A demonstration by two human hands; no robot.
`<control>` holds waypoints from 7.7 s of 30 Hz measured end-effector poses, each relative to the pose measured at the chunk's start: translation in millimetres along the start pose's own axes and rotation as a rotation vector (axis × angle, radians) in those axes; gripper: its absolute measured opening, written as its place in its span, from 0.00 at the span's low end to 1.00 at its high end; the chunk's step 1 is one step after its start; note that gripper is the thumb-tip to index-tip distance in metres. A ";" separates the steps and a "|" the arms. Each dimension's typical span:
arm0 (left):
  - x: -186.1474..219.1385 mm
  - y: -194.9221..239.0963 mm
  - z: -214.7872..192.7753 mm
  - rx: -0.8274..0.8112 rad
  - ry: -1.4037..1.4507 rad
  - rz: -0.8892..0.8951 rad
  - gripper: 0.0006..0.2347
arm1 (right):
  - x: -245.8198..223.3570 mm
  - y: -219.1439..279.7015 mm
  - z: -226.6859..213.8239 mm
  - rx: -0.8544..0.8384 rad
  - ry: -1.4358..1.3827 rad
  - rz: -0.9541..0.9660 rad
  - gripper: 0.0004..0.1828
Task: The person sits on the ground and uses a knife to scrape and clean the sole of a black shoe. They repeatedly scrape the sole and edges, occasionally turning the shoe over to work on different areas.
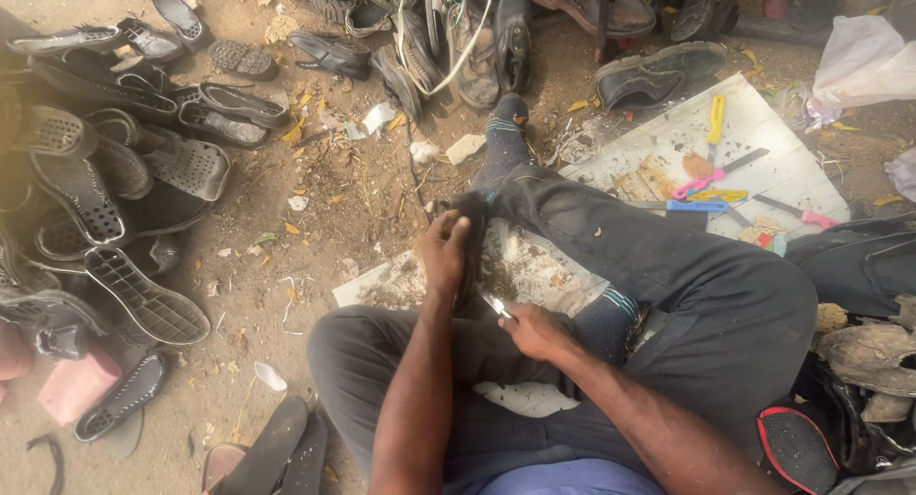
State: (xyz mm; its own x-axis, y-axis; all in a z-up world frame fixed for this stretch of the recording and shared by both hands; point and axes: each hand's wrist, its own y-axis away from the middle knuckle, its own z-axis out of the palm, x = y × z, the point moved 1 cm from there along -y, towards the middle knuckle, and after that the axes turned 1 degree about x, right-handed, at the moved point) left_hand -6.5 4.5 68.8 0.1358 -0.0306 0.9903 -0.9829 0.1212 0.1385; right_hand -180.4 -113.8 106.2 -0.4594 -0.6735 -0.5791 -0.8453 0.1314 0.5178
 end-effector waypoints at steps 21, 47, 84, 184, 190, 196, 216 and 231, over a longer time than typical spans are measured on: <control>-32.5 16.5 34.9 -0.111 -0.257 0.136 0.10 | 57.5 -85.5 -47.7 0.069 -0.088 -0.188 0.26; -37.8 15.5 29.7 -0.186 0.668 -0.240 0.05 | -16.7 9.5 -4.6 0.221 0.008 -0.012 0.14; -24.6 38.2 4.9 0.521 -0.195 -0.096 0.13 | -34.2 -93.9 -26.9 0.020 0.277 -0.275 0.24; -18.5 30.6 25.9 0.301 -0.989 -0.244 0.24 | 49.3 -55.7 -42.6 0.186 0.038 -0.189 0.17; -28.3 -1.5 4.9 0.149 -0.855 -0.368 0.14 | 36.2 -34.8 -56.4 0.196 -0.039 -0.170 0.19; 104.8 -27.9 -101.7 0.393 -0.201 -0.080 0.05 | 28.1 -40.8 -66.9 0.143 0.003 -0.114 0.20; 41.4 -267.1 27.7 0.383 -1.065 0.277 0.07 | 21.5 -85.0 -50.0 -0.142 -0.022 -0.172 0.27; 19.0 24.1 46.4 -0.183 -1.092 0.441 0.12 | 43.3 -49.8 -63.2 0.432 -0.325 -0.258 0.25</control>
State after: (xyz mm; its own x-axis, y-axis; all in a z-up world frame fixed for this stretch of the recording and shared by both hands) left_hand -33.3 -39.2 90.4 -0.4743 -0.7685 0.4295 -0.8738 0.4704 -0.1233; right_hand -140.9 -195.4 95.1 -0.2268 -0.4746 -0.8505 -0.9436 0.3234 0.0711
